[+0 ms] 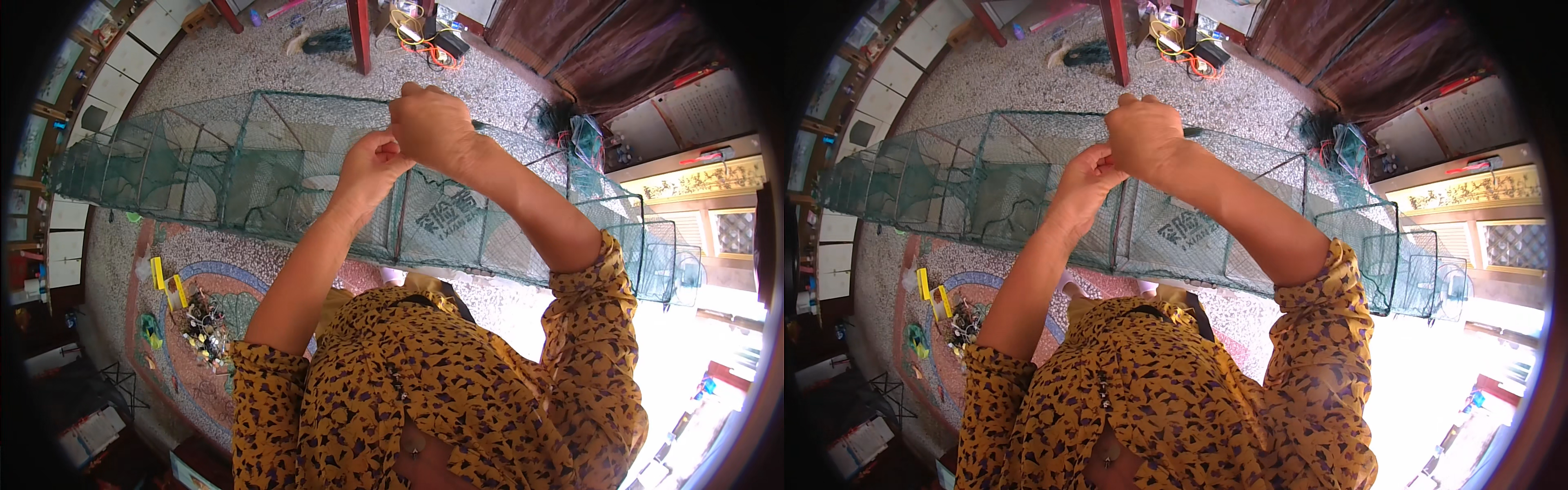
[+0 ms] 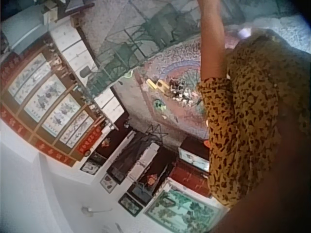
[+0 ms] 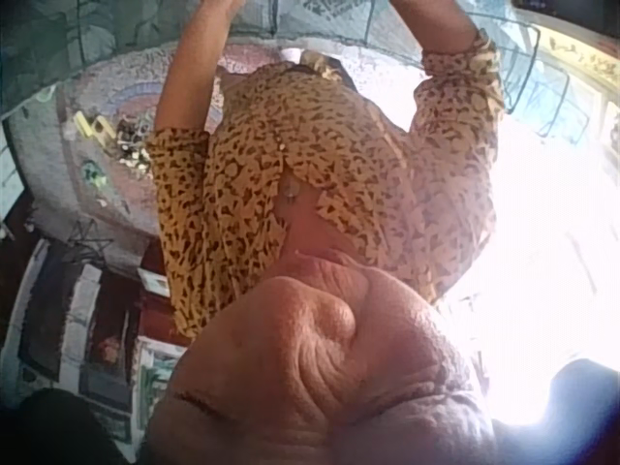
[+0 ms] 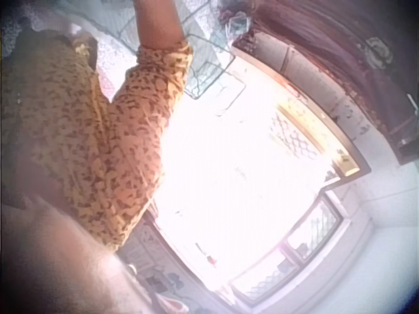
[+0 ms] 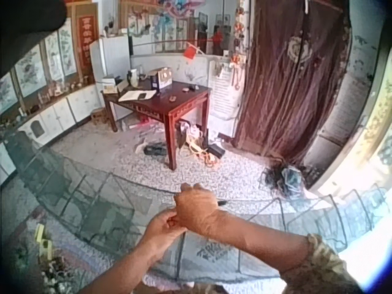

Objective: The person repairs a large rectangular mesh fishing net by hand using a small green tool, tying knots and securing the net segments at various points along the frame.

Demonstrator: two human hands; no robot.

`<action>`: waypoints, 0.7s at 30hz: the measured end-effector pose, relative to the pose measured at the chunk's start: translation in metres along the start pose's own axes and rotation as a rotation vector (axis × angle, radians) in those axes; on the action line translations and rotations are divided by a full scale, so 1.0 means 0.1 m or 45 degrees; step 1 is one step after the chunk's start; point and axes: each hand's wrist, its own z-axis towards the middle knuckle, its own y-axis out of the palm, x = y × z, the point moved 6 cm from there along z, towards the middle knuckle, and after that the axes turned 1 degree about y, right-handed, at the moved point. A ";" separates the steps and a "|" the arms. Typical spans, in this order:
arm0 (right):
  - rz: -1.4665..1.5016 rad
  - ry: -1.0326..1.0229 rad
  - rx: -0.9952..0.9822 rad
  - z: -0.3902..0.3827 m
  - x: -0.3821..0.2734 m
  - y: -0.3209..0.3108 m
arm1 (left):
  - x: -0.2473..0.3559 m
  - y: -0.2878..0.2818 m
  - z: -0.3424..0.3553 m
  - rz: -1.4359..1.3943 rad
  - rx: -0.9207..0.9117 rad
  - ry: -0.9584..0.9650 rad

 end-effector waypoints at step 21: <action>1.361 -0.898 1.400 -0.64 0.07 -1.64 | 0.51 0.26 -0.11 0.524 -0.196 0.673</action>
